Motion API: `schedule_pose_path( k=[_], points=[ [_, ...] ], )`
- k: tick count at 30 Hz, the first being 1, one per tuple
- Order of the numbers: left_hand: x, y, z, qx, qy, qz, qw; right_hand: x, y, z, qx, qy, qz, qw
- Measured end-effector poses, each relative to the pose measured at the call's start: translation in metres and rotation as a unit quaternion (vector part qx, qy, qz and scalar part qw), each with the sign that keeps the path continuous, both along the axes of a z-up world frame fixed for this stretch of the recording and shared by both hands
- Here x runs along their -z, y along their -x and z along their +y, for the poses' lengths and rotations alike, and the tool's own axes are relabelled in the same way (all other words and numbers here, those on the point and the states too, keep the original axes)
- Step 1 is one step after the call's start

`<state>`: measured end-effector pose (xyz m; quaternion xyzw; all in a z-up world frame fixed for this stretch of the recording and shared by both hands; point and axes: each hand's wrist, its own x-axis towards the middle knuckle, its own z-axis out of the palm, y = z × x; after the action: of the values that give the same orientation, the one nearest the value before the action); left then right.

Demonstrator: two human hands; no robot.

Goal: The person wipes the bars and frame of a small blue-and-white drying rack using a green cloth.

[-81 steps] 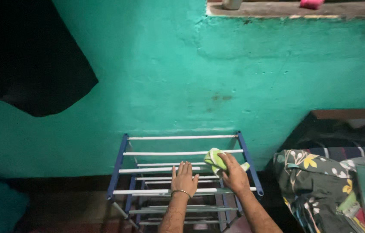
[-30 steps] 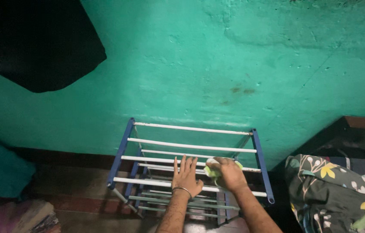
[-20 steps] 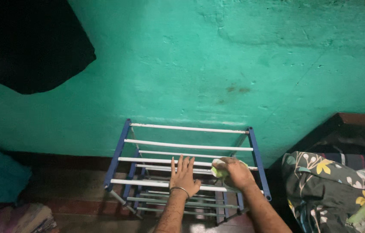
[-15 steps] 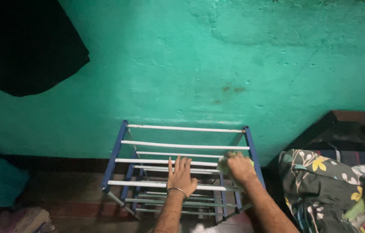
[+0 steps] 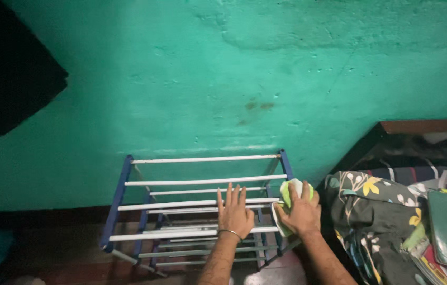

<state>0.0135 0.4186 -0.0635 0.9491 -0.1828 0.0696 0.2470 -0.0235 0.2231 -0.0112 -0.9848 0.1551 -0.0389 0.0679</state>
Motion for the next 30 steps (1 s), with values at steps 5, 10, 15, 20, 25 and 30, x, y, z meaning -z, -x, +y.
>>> schedule_pose_path(
  k=[5,10,15,20,25,30],
  points=[
    [0.006,-0.007,-0.036,0.018,-0.015,0.003,1.000,0.036,-0.013,-0.028,-0.053,-0.062,-0.044,0.996],
    [0.014,-0.021,-0.051,0.014,-0.014,-0.014,1.000,0.081,-0.032,-0.084,-0.144,-0.226,-0.134,0.954],
    [0.003,-0.030,-0.057,0.013,-0.064,0.034,0.997,0.089,-0.046,-0.083,-0.068,-0.177,-0.077,0.979],
    [-0.005,-0.037,-0.061,0.017,-0.086,0.057,0.995,0.071,-0.061,-0.064,-0.050,-0.075,-0.104,0.991],
    [-0.001,-0.041,-0.061,0.020,-0.108,0.071,0.991,0.036,-0.074,-0.058,-0.062,-0.121,-0.163,0.977],
    [-0.002,-0.046,-0.063,0.026,-0.132,0.129,0.983,0.013,-0.090,-0.048,-0.087,-0.047,-0.193,0.976]
  ],
)
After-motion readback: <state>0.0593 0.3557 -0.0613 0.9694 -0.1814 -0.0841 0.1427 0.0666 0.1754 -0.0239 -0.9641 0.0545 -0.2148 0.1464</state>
